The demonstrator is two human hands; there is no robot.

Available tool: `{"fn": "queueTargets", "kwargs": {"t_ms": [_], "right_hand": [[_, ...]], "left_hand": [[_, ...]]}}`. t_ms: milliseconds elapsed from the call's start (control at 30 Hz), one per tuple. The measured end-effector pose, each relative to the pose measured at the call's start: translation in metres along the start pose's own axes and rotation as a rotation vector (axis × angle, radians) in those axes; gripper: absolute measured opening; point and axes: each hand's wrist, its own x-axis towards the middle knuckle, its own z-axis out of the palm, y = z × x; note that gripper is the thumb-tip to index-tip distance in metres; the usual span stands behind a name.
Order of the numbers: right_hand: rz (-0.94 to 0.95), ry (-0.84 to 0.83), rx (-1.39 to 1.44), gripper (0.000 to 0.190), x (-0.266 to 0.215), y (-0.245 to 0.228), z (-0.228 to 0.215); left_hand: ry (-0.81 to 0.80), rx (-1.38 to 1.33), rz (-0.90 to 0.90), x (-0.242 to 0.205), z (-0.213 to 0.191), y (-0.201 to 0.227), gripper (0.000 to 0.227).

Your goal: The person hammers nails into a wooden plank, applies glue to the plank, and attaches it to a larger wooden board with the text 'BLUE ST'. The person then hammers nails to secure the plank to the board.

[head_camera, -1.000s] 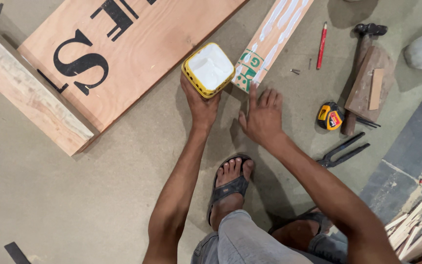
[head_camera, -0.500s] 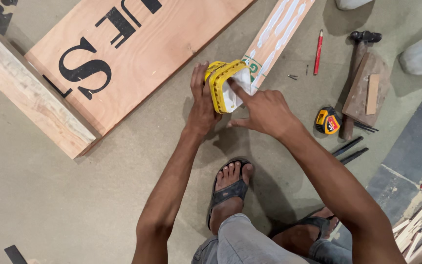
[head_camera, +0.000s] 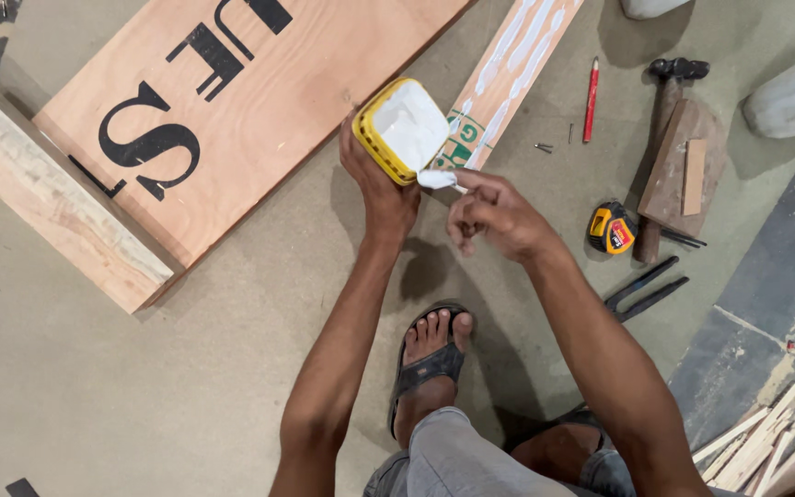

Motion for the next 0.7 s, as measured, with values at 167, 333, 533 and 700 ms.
{"fn": "queueTargets", "kwargs": {"t_ms": [167, 333, 533, 700], "right_hand": [[-0.468, 0.453, -0.758, 0.047, 0.033, 0.014, -0.059], [-0.349, 0.737, -1.163, 0.078, 0.082, 0.022, -0.096], [-0.157, 0.723, -1.286, 0.089, 0.08, 0.038, -0.079], [-0.226, 0.652, -1.427, 0.089, 0.049, 0.066, -0.045]], "left_hand": [[0.054, -0.078, -0.155, -0.003, 0.003, -0.01, 0.1], [0.049, -0.112, -0.185, -0.006, 0.001, -0.015, 0.102], [0.031, -0.146, -0.18, -0.007, -0.005, -0.012, 0.099], [0.054, -0.192, -0.208, -0.014, -0.005, -0.015, 0.101]]}}
